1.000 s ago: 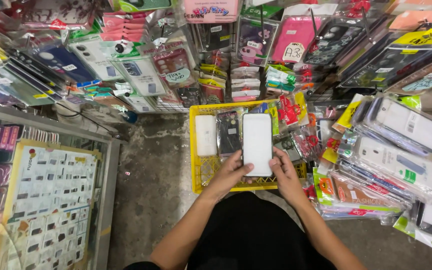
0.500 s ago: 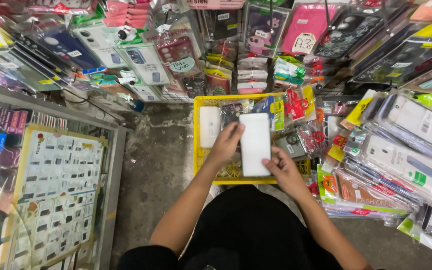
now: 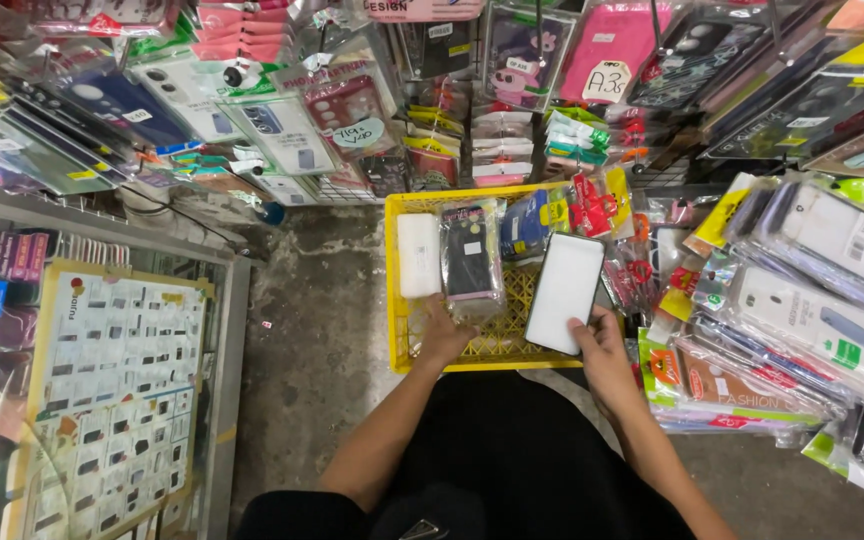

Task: The person sorts through a yellow crate filled with packaged phone cases and accessories. They pick up individual items, turn them over to inspect the packaging, and place them back into the crate in a more organized manner.

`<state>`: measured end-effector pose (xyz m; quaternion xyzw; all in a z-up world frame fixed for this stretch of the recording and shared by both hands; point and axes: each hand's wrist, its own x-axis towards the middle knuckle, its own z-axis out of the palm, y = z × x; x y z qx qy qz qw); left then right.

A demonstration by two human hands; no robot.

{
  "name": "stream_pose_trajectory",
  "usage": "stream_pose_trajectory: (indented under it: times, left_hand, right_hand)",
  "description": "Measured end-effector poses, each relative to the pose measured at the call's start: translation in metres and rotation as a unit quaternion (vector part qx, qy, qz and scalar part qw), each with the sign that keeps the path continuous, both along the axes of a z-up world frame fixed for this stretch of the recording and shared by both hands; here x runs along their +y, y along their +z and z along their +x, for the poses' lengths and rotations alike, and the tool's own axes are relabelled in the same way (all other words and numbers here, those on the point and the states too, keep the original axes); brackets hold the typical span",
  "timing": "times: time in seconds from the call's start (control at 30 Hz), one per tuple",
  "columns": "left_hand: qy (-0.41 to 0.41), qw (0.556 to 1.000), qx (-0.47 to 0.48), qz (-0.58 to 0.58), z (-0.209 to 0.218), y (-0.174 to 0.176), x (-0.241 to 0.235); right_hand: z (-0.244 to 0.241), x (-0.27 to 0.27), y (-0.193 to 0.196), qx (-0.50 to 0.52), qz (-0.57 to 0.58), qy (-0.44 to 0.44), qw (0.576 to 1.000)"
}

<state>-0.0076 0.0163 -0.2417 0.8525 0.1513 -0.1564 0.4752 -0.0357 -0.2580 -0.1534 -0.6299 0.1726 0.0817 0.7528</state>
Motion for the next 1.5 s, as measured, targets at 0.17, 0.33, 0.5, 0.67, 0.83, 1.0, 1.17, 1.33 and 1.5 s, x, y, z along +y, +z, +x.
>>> stream_pose_trajectory:
  times: [0.17,0.33,0.5,0.67,0.83,1.0,1.17,1.33,1.5]
  left_hand:
    - [0.039,0.995,0.06,-0.07,0.006,0.04,-0.002]
    - [0.049,0.992,0.064,-0.099,0.01,0.039,-0.006]
    - [0.074,0.991,0.046,-0.103,0.012,0.032,-0.013]
    - [0.059,0.985,-0.077,-0.145,0.013,0.04,-0.009]
    - [0.021,0.983,-0.155,-0.101,0.014,0.059,-0.007]
    - [0.073,0.966,-0.153,-0.197,0.021,0.07,-0.009]
    - [0.077,0.936,-0.151,-0.307,0.026,0.078,-0.008]
    - [0.065,0.918,-0.139,-0.366,0.024,0.091,-0.007]
    - [0.034,0.915,-0.13,-0.382,0.021,0.105,-0.002]
  right_hand:
    - [-0.006,0.005,-0.004,0.041,0.0,0.005,0.999]
    - [-0.009,0.011,-0.001,0.062,0.004,0.003,0.998]
    - [-0.014,0.011,-0.009,0.083,0.022,0.006,0.996]
    - [-0.021,0.006,0.0,0.089,0.043,0.025,0.995]
    - [-0.026,0.006,-0.003,0.16,0.063,0.099,0.98]
    - [-0.024,0.016,0.006,0.186,0.079,0.136,0.97]
    - [-0.023,0.014,0.005,0.172,0.094,0.135,0.971]
    - [-0.022,0.009,-0.008,0.21,0.058,0.155,0.964]
    - [-0.025,0.012,-0.01,0.2,0.127,0.045,0.97]
